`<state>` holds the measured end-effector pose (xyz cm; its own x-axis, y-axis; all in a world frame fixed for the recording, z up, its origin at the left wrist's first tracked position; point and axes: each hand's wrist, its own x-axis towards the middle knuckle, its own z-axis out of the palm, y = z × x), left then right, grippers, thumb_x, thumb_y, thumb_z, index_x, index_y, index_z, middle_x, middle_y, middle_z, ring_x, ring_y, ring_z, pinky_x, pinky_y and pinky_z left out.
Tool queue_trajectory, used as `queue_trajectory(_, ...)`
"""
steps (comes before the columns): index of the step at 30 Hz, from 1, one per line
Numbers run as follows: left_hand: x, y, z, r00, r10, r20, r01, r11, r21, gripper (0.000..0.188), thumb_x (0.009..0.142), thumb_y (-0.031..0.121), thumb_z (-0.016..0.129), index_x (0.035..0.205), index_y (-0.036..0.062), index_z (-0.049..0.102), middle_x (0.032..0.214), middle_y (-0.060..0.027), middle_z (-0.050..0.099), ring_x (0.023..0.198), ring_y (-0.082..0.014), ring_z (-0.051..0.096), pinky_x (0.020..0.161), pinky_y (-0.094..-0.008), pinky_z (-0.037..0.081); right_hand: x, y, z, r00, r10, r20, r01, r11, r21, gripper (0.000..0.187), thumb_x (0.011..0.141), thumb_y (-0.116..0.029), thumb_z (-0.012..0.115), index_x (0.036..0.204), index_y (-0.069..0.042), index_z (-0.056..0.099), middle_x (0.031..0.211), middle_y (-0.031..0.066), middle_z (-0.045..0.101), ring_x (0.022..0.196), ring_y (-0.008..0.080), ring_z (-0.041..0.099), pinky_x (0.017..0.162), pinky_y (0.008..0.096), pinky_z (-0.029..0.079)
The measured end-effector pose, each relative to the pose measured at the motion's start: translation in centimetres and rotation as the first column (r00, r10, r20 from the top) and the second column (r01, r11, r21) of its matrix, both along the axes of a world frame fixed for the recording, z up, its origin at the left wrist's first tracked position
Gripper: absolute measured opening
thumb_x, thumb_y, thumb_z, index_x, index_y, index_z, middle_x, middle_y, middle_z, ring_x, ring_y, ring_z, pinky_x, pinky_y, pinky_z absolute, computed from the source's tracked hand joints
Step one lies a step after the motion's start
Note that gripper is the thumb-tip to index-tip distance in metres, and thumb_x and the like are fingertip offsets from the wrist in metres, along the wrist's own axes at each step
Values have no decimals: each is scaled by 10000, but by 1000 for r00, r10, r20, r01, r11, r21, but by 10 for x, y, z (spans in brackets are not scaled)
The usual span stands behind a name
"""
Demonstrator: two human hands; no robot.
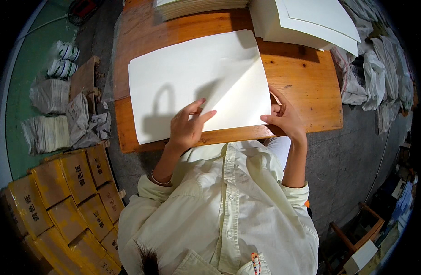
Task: The person wraps individual white rectangular sheets of paper with clear plastic film on a wooden table. They pick up a sheet, place it on a plastic sheet, fold the plastic over the paper, and smooth it down before stacking the wrapped item. The process is repeated for multiple sheets throughout the video.
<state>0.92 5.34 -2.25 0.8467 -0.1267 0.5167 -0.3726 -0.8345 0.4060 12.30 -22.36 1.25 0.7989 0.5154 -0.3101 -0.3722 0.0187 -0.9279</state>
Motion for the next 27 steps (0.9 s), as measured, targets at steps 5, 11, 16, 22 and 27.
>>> queue_trajectory(5, 2, -9, 16, 996, -62, -64, 58, 996, -65, 375, 689, 116, 756, 1049, 173, 667, 1201, -68, 538, 862, -184, 611, 753, -324, 511, -5, 8, 1, 997, -48, 52, 53, 993, -101, 822, 689, 51, 749, 1393, 30, 325, 1077, 98, 605, 649, 41, 526, 600, 180, 452)
queue_trajectory(11, 0, -3, -8, 999, 37, -14, -38, 997, -65, 353, 734, 58, 706, 1064, 172, 654, 1193, -67, 544, 880, -188, 615, 766, -341, 521, -2, 2, -13, 997, 6, 81, -4, 1000, -28, 852, 694, 42, 752, 1411, 22, 292, 912, 81, 640, 654, 57, 546, 601, 186, 456)
queue_trajectory(16, -1, 1, -6, 994, 70, 88, -82, 987, 136, 426, 731, 72, 711, 1127, 205, 629, 1200, -62, 540, 884, -179, 617, 778, -341, 517, 0, 0, 2, 999, 38, -9, -37, 999, 13, 866, 690, 32, 760, 1416, 20, 288, 815, 61, 645, 662, 64, 569, 603, 193, 468)
queue_trajectory(22, 1, -7, 13, 995, -63, -82, 63, 998, 3, 521, 688, 113, 761, 1173, 220, 603, 1216, -46, 524, 893, -171, 613, 783, -323, 503, -3, 6, -5, 996, 2, 85, 12, 987, -162, 832, 695, 31, 761, 1402, 22, 323, 794, 46, 638, 636, 38, 539, 572, 181, 447)
queue_trajectory(27, 2, -4, -3, 1000, -16, 0, 16, 997, -79, 526, 680, 54, 760, 1160, 209, 611, 1161, -42, 548, 844, -172, 621, 745, -320, 518, -1, 0, -11, 999, 14, 53, -12, 999, -45, 822, 704, 52, 740, 1404, 25, 312, 851, 68, 652, 682, 70, 576, 617, 207, 483)
